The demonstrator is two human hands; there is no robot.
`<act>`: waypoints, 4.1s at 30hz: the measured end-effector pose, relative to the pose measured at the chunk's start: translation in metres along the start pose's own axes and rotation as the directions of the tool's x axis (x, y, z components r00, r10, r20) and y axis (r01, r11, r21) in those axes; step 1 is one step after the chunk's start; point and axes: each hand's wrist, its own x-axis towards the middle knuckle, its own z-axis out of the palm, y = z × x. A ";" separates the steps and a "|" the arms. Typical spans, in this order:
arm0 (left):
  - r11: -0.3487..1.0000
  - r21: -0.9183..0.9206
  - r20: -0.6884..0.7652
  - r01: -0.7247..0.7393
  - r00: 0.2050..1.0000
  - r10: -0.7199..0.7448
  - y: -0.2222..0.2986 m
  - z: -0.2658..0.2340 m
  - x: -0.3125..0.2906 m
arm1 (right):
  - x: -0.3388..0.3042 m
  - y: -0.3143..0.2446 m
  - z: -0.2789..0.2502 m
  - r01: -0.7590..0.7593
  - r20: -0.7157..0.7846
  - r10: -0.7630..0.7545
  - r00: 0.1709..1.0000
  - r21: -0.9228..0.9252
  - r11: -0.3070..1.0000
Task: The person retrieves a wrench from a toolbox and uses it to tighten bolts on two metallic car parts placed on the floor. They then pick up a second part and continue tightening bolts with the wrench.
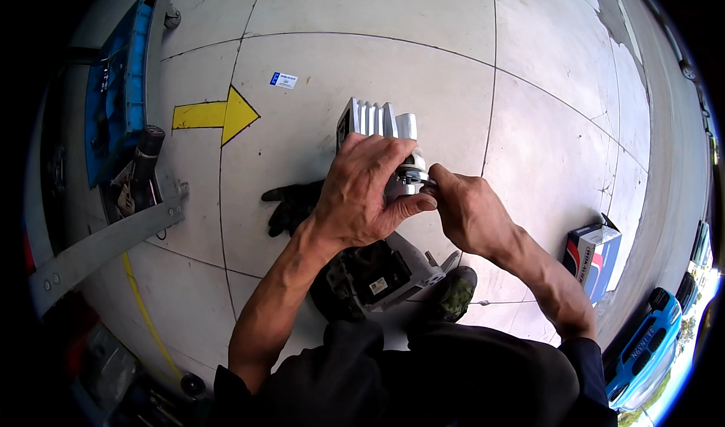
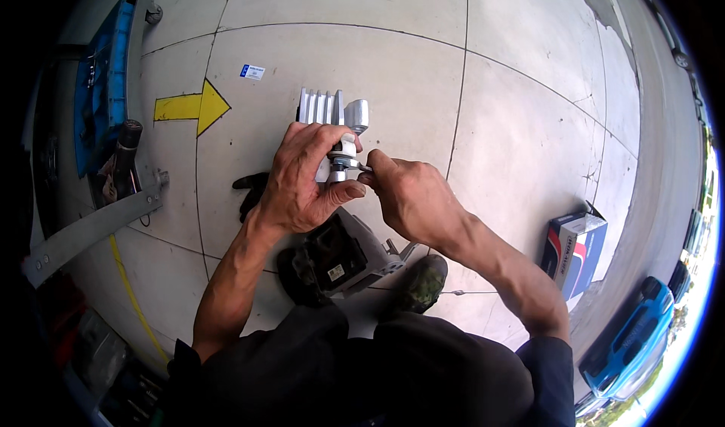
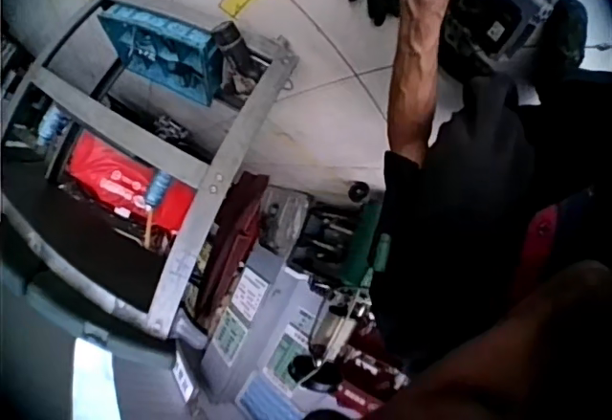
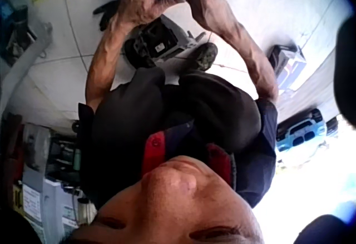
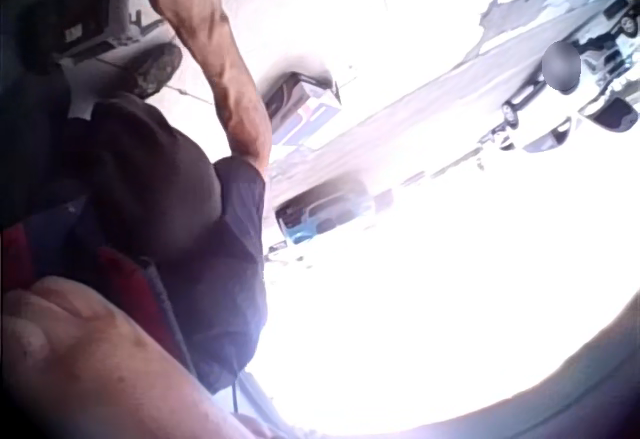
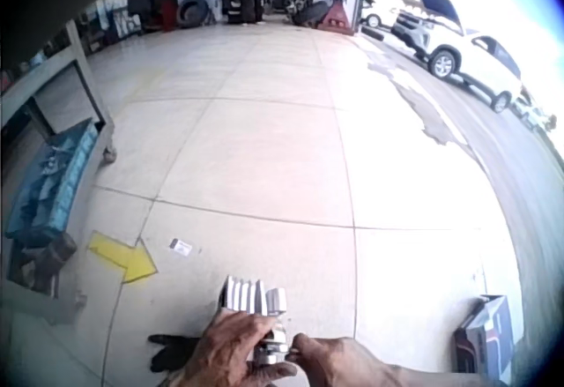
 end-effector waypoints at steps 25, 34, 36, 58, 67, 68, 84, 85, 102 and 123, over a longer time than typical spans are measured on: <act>0.999 -0.037 0.059 0.013 0.998 -0.011 0.004 0.009 0.000 | -0.019 0.024 0.030 -0.078 -0.059 0.098 0.993 0.274 0.958; 1.000 0.017 -0.009 0.013 1.000 -0.013 0.009 0.013 0.004 | -0.008 0.022 0.046 -0.034 -0.023 0.046 0.999 0.388 0.921; 0.999 0.002 0.032 0.037 0.999 -0.037 0.011 0.015 0.002 | -0.017 0.015 0.022 -0.089 0.053 0.077 0.996 0.295 0.951; 0.998 -0.002 0.024 -0.067 0.997 0.067 0.005 0.015 0.003 | -0.032 0.018 -0.004 -0.112 0.025 0.111 0.994 0.054 0.992; 0.999 -0.042 0.084 -0.033 0.996 0.037 0.011 0.015 0.012 | -0.011 0.040 0.046 0.066 -0.119 -0.017 0.993 0.424 0.903; 0.998 -0.035 0.072 -0.058 0.996 0.061 0.012 0.016 0.014 | -0.011 0.042 0.052 0.123 -0.141 -0.065 0.988 0.453 0.883; 0.996 0.034 0.157 -0.087 0.984 0.081 0.023 0.038 0.001 | -0.061 0.008 -0.036 -0.044 0.307 0.101 0.946 -0.189 0.981; 0.995 0.040 0.126 -0.086 0.989 0.081 0.022 0.035 0.002 | -0.064 0.008 -0.035 -0.068 0.205 0.094 0.974 -0.129 0.989; 0.997 -0.008 0.084 0.075 0.994 -0.074 0.022 0.019 0.005 | -0.056 -0.020 -0.034 -0.120 -0.021 0.119 0.993 -0.255 0.959; 0.971 -0.088 -0.174 0.222 0.956 -0.235 0.020 0.029 -0.036 | 0.031 0.013 0.017 0.333 -0.054 -0.330 0.942 0.250 0.909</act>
